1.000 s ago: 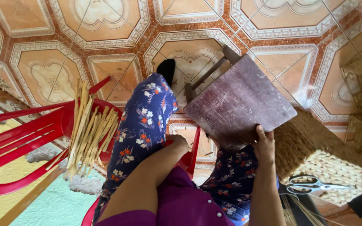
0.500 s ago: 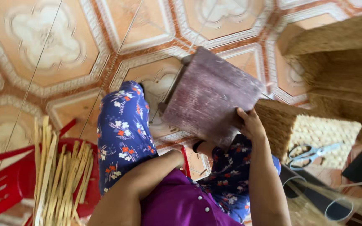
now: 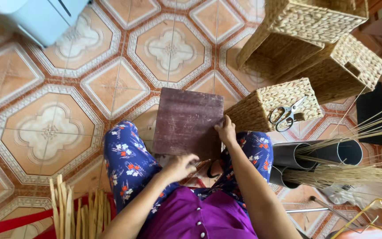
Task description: The person wipes the exterior and interior of a woven basket with a cloth, then uses scissors to trim loose strands. The person also moves a red stool and handles a metal frame with reed strips.
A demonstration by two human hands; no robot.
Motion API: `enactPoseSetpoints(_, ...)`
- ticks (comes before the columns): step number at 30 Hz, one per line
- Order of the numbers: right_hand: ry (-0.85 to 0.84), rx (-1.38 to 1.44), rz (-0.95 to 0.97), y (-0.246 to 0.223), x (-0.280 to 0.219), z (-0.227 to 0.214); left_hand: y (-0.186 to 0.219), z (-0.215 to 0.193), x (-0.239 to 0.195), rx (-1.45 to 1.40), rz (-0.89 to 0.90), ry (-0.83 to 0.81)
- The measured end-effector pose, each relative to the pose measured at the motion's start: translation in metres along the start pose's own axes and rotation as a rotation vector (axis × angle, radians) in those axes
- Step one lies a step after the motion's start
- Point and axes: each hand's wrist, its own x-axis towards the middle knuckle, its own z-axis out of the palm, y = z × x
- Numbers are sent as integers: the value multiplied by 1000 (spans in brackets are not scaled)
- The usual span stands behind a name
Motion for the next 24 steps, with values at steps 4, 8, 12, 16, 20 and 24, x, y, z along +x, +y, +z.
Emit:
enactPoseSetpoints(4, -33, 344, -108, -16, -37, -52, 16, -83, -30, -192, -36, 353)
enactPoseSetpoints(8, 2, 579, -190, -23, -75, -106, -2, -140, -64, -150, -91, 684)
enactPoseSetpoints(12, 24, 464, -90, -32, -78, -115, -24, -176, -80, -171, -208, 888)
enactPoseSetpoints(16, 35, 392, -105, -66, -55, -81, -55, -220, -71, -91, -75, 1096)
enactPoseSetpoints(20, 76, 174, -465, -133, -13, -24, -101, -292, -29, 117, -153, 1155)
enactPoseSetpoints(24, -1, 23, -486, -202, 35, 43, -163, -412, 33, 360, -302, 1277)
